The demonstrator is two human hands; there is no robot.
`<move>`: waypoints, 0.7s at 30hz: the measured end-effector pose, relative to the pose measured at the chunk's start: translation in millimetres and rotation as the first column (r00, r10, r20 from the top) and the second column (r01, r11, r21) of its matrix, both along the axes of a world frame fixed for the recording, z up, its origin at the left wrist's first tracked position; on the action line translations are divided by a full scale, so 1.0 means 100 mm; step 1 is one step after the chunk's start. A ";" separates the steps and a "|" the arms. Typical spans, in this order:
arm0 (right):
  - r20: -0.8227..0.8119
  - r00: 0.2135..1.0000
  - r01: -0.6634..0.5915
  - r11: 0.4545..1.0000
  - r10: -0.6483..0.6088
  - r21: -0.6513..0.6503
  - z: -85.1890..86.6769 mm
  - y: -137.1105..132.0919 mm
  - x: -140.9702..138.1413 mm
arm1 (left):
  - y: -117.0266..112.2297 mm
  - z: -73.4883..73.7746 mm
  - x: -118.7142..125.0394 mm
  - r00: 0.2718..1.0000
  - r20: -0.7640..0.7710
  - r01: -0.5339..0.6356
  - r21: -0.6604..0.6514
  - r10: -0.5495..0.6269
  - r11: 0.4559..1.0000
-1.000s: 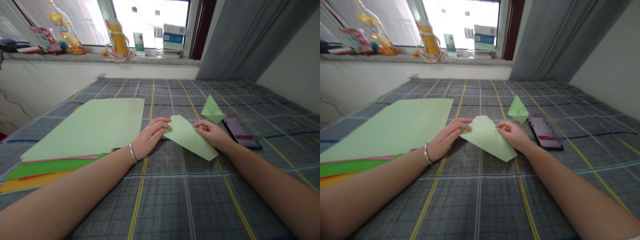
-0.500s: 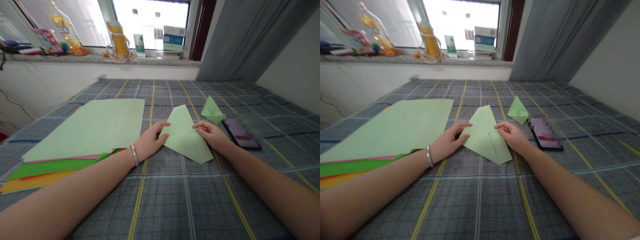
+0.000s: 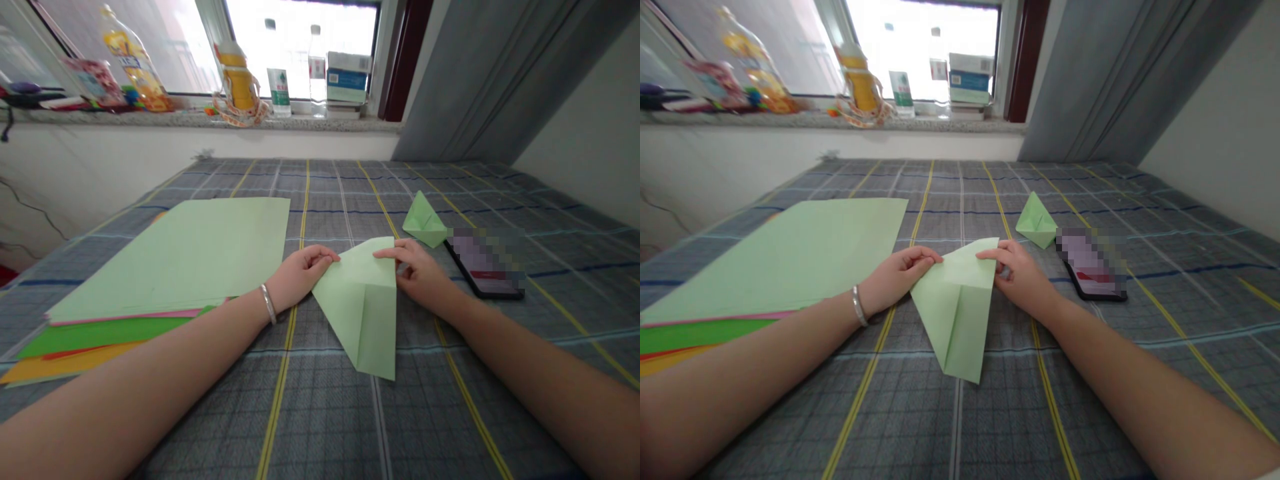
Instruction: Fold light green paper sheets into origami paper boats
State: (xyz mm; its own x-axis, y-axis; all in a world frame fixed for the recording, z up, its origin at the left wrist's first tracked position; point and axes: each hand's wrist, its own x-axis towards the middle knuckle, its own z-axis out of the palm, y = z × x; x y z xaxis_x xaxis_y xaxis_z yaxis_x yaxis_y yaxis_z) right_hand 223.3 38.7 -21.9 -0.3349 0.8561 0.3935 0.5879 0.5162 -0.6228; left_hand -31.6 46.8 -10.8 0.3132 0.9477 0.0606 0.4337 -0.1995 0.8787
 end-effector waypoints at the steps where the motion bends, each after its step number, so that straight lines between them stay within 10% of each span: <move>1: 0.040 0.999 0.006 0.998 -0.008 0.070 0.00 0.00 0.00 | 0.00 0.00 0.01 1.000 0.011 0.013 -0.005 -0.013 1.000; 14: 0.453 0.836 -0.036 0.793 -0.309 0.608 0.16 -0.13 0.01 | 0.00 0.00 -0.05 0.957 0.285 0.076 -0.062 -0.055 0.995; 21: 0.600 0.730 -0.118 0.804 -0.327 0.583 0.16 -0.17 -0.06 | 0.00 -0.06 -0.04 0.969 0.209 0.147 -0.060 -0.131 0.987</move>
State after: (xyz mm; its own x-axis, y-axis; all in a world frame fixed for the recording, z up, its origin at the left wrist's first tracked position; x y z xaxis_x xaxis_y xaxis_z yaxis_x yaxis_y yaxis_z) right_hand 217.8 21.7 -5.7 -0.6106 0.6028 0.5136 0.7873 0.5318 0.3119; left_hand -35.5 46.8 -16.5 0.4307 0.9000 0.0676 0.2166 -0.1758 0.9603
